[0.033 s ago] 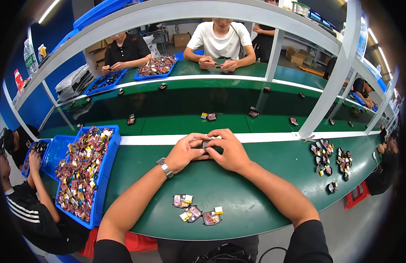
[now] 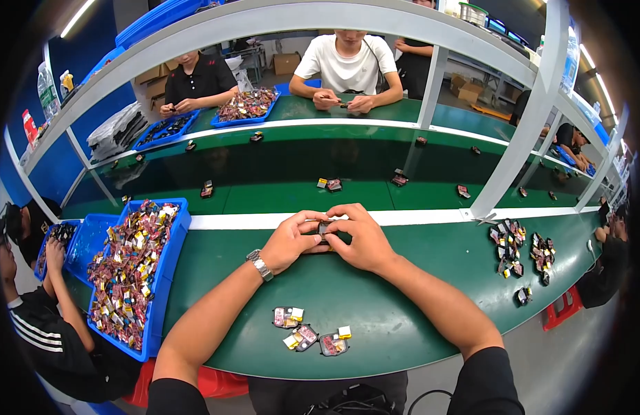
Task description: Assembling small electronic components or toy car parts on a production line.
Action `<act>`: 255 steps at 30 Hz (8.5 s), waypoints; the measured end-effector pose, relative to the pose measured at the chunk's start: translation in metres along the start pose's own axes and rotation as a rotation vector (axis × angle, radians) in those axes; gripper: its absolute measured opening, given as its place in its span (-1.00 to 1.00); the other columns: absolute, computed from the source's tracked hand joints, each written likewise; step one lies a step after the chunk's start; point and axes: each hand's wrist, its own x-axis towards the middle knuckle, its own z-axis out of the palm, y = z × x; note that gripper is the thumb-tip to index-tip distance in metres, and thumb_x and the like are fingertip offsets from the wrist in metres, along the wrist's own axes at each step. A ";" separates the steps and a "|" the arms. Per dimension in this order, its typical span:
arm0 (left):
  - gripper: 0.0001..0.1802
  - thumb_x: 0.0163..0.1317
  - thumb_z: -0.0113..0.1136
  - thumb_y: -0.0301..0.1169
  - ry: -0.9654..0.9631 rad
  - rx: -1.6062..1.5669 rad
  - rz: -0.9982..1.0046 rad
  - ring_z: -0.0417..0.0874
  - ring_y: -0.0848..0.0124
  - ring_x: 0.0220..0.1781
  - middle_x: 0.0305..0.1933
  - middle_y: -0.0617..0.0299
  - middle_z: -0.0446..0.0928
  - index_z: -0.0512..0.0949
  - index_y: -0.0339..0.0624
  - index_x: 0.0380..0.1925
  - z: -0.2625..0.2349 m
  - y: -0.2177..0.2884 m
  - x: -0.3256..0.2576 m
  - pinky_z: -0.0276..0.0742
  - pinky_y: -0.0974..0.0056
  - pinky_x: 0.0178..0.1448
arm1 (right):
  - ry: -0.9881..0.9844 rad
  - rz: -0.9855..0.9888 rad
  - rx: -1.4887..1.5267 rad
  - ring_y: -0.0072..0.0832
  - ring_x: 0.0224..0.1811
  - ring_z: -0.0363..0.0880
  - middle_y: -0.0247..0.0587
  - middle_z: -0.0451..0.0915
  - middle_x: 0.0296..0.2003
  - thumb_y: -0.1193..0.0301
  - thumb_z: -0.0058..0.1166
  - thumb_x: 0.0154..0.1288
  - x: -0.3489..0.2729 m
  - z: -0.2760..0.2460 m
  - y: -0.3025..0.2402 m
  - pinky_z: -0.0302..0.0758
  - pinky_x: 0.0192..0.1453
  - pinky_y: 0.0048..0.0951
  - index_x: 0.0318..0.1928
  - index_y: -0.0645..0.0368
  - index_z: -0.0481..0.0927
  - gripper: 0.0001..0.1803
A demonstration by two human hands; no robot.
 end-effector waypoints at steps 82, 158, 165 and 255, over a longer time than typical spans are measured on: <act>-0.72 0.39 0.12 -0.45 -0.091 -0.291 0.135 0.52 0.20 0.28 0.30 -0.02 0.41 0.42 -0.19 0.07 -0.011 -0.014 0.005 0.56 -0.01 0.30 | 0.197 -0.045 0.116 -0.21 0.11 0.48 -0.21 0.56 0.08 0.58 0.26 0.05 -0.002 0.009 -0.010 0.52 0.03 -0.29 -0.21 0.10 0.72 -0.76; -0.35 0.38 0.13 -0.32 0.030 -0.171 0.047 0.53 0.08 0.28 0.43 -0.09 0.27 0.14 -0.20 0.39 0.004 -0.005 -0.001 0.49 0.01 0.33 | 0.459 -0.037 -0.392 -0.14 -0.12 0.62 -0.08 0.64 -0.05 0.42 0.31 0.02 0.021 -0.025 0.066 0.57 0.03 -0.25 -0.21 0.22 0.66 -0.72; -0.43 0.39 0.09 -0.38 -0.031 -0.098 0.015 0.54 0.05 0.27 0.41 -0.15 0.29 0.21 -0.29 0.34 0.006 -0.004 0.006 0.55 0.06 0.29 | 0.399 0.638 -0.637 -0.06 -0.22 0.68 -0.04 0.70 -0.35 0.27 0.30 0.08 -0.028 -0.127 0.170 0.58 -0.03 -0.15 -0.28 0.26 0.71 -0.70; -0.63 0.45 -0.04 -0.45 0.016 -0.195 -0.030 0.63 0.29 0.08 0.07 0.10 0.54 0.34 -0.16 0.23 -0.016 0.002 0.005 0.60 0.07 0.26 | -0.031 -0.083 0.050 -0.18 0.22 0.41 -0.16 0.48 0.16 0.48 0.27 0.12 0.011 -0.005 0.001 0.48 0.17 -0.25 -0.07 0.08 0.64 -0.69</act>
